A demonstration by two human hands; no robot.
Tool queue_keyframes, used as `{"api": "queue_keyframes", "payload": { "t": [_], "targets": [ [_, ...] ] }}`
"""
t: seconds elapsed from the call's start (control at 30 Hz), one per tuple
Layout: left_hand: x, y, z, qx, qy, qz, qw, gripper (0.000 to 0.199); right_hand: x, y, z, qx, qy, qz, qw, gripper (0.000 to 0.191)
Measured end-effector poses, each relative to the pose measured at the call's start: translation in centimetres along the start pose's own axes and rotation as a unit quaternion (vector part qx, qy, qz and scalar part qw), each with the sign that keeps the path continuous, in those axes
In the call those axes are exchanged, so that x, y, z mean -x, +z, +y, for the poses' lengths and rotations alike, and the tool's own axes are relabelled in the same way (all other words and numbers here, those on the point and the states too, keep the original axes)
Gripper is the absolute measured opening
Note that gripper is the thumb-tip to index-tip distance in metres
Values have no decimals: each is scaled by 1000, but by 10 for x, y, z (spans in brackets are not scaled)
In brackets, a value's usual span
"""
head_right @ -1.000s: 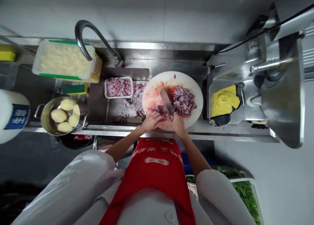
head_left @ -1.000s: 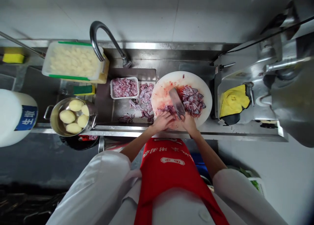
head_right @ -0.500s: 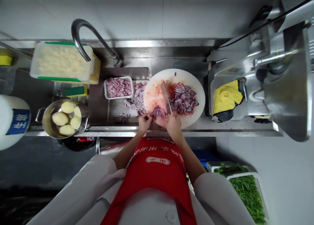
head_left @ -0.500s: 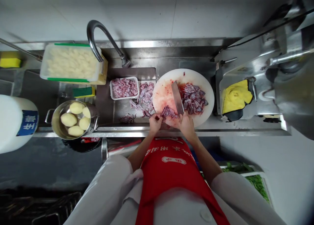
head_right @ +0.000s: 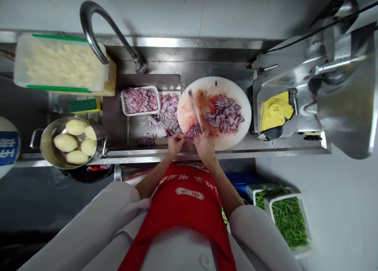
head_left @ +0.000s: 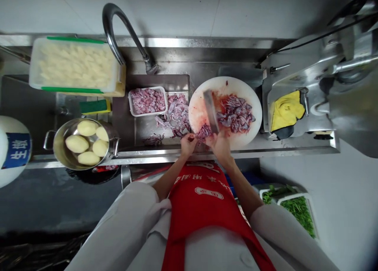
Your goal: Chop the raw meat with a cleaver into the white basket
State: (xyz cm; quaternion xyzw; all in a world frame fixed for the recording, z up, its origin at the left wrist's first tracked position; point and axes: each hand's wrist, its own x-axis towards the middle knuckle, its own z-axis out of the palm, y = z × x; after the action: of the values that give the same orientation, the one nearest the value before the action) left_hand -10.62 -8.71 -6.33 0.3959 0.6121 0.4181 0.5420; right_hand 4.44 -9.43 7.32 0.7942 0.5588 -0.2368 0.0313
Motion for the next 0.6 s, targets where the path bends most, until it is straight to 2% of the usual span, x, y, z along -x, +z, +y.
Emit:
{"api": "queue_keyframes", "payload": {
  "t": [0.07,0.13,0.23,0.33,0.5,0.6],
  "targets": [
    [-3,-4,1,-9,17,-3,1000,22,-6,12,1,8,16,-49,999,34],
    [-6,-7,3,-6,18,-14,1000,25,-10,15,6,14,2,-66,998,30],
    [-9,-9,3,19,-4,-30,999,28,-8,4,11,21,-24,-41,999,29],
    [-11,-7,1,39,-32,-34,998,29,-1,0,4,7,-21,-11,1000,34],
    [-10,1,1,19,-14,-17,1000,30,-3,29,-9,-7,4,-95,995,26],
    [-8,6,4,-17,20,-11,1000,29,-13,38,0,-25,-13,-83,996,27]
  ]
}}
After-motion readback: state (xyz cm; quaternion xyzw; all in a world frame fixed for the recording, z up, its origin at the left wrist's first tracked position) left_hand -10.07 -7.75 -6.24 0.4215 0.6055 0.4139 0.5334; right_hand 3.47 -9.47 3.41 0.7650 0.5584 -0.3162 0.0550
